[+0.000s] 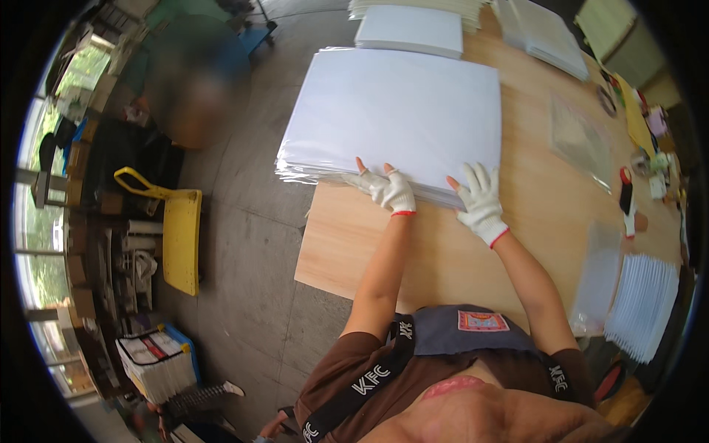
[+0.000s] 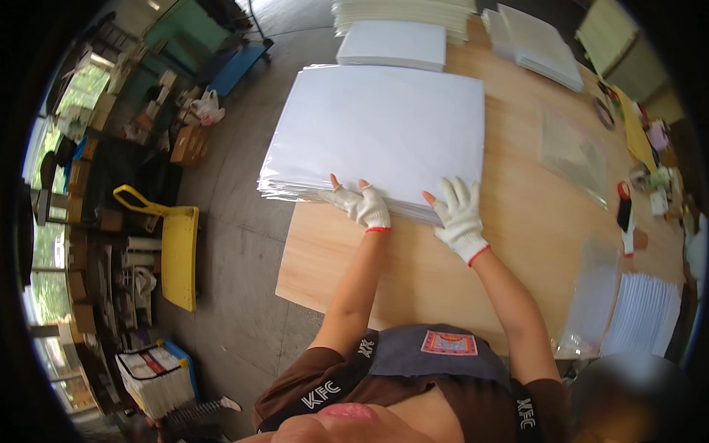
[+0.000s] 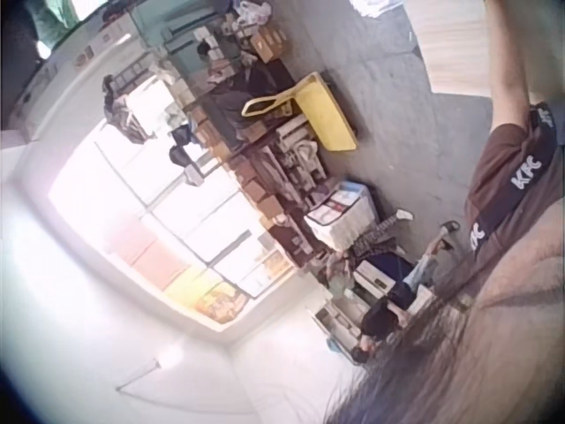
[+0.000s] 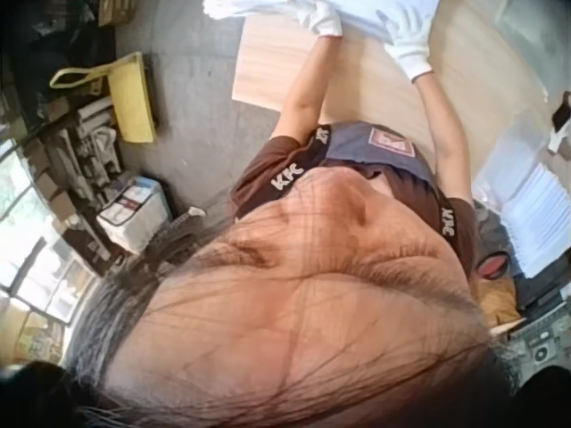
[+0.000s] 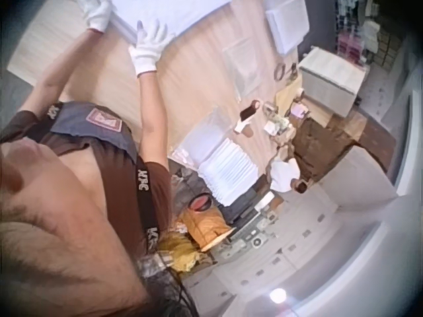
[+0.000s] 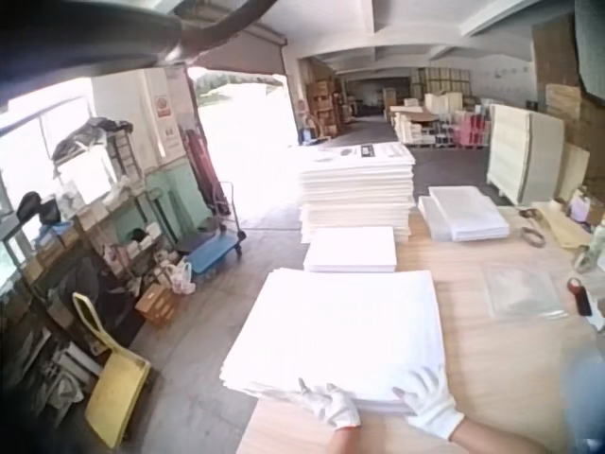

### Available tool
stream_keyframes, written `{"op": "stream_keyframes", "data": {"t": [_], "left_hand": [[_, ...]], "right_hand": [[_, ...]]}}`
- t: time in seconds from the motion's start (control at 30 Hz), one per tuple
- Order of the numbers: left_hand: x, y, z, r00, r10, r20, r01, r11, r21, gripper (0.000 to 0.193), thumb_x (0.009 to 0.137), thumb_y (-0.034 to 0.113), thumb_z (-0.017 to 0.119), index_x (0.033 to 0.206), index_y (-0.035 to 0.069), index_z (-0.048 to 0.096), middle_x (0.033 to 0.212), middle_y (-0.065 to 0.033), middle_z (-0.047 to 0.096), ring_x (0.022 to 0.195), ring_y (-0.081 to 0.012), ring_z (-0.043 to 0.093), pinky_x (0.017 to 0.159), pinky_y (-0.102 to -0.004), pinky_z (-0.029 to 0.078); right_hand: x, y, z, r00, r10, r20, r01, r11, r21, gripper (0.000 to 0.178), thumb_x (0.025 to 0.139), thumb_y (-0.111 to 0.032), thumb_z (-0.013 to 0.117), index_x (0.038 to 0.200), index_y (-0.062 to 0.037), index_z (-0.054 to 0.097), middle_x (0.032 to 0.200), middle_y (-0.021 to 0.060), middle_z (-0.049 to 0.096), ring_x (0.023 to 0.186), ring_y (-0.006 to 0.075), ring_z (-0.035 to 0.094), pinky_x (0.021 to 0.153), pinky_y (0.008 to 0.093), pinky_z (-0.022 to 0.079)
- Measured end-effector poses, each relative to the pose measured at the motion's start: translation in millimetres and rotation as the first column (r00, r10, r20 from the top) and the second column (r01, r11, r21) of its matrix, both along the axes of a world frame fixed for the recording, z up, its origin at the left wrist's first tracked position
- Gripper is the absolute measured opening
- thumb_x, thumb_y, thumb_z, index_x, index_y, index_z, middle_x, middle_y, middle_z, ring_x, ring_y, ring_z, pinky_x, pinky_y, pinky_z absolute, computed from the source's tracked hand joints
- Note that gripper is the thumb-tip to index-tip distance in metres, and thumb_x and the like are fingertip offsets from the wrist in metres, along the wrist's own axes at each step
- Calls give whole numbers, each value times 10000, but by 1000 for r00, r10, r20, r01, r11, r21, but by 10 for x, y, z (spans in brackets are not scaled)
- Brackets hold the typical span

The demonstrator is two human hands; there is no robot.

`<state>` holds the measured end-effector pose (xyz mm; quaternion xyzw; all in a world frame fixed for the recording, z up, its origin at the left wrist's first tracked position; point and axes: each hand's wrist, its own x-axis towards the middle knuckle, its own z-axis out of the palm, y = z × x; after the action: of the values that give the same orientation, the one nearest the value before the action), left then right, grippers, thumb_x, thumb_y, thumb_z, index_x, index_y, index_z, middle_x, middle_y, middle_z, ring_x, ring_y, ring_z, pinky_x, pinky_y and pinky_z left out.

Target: The person stacks white paper sheets on a wooden table, aligning them by hand. They then place the stack into a clear plastic bag and seal it. The person also handles a roll of tape and a small orange tool during the process.

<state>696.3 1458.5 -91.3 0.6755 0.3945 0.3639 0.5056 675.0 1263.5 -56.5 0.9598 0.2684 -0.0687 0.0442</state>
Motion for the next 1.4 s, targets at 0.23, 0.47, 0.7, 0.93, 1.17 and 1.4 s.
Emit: {"op": "stream_keyframes", "data": {"t": [0.23, 0.47, 0.7, 0.93, 1.17, 1.4], "left_hand": [[-120, 149, 69, 991, -103, 80, 109, 991, -74, 867, 860, -7, 530, 1523, 30, -28, 1561, -143, 255, 1354, -317, 377, 1060, -312, 397], [-998, -241, -289, 823, -553, 130, 544, 833, 96, 668, 821, -18, 540, 1451, 105, 358, 1455, -101, 448, 1279, -257, 485, 955, -334, 470], [-1813, -1487, -201, 175, -876, -450, 917, -21, 397, 269, 796, 61, 623, 1063, 93, 634, 1317, -74, 572, 1203, -319, 530, 953, -401, 468], [-2240, -2564, -32, -126, -849, -513, 653, -460, 602, 176, 853, 15, 605, 1025, 9, 641, 1247, -214, 579, 1148, -382, 554, 988, -449, 450], [-2229, -2569, -25, -133, -732, -669, 737, -524, 427, 363, 809, -32, 560, 1171, -29, 592, 1366, -168, 504, 1268, -350, 463, 1046, -421, 412], [-2578, -2262, -250, 84, -676, -732, 689, -492, 533, 420, 847, 26, 572, 1266, 55, 563, 1414, -120, 472, 1295, -341, 443, 1073, -435, 389]], "right_hand": [[-572, -162, 146, 987, 26, 156, -80, 931, 355, 587, 836, -412, 639, 1342, -145, 508, 1428, 108, 401, 1307, 286, 364, 1077, 449, 293], [-2323, -1509, -489, 976, -209, 53, 145, 818, 557, 159, 798, -264, 648, 767, -129, 569, 687, 97, 591, 631, 317, 606, 542, 445, 474], [-3458, -1772, -531, 843, -539, 7, 351, 560, 751, 198, 853, -291, 583, 753, -126, 539, 720, 116, 586, 649, 340, 588, 566, 459, 459], [-5885, -2107, -1436, -92, -848, -521, 995, -66, -69, 296, 879, -321, 565, 1086, -126, 646, 1062, 134, 663, 1039, 301, 606, 880, 394, 456], [-7105, -1738, -3060, 206, -646, -735, 556, 695, -455, 320, 962, -336, 450, 1020, -175, 720, 1097, 12, 695, 1143, 219, 562, 1165, 536, 123], [-6724, -2574, -2749, 37, -798, -601, 854, 337, -396, 334, 943, -251, 427, 1240, -163, 553, 1279, 55, 565, 1249, 246, 477, 1132, 476, 224]]}}
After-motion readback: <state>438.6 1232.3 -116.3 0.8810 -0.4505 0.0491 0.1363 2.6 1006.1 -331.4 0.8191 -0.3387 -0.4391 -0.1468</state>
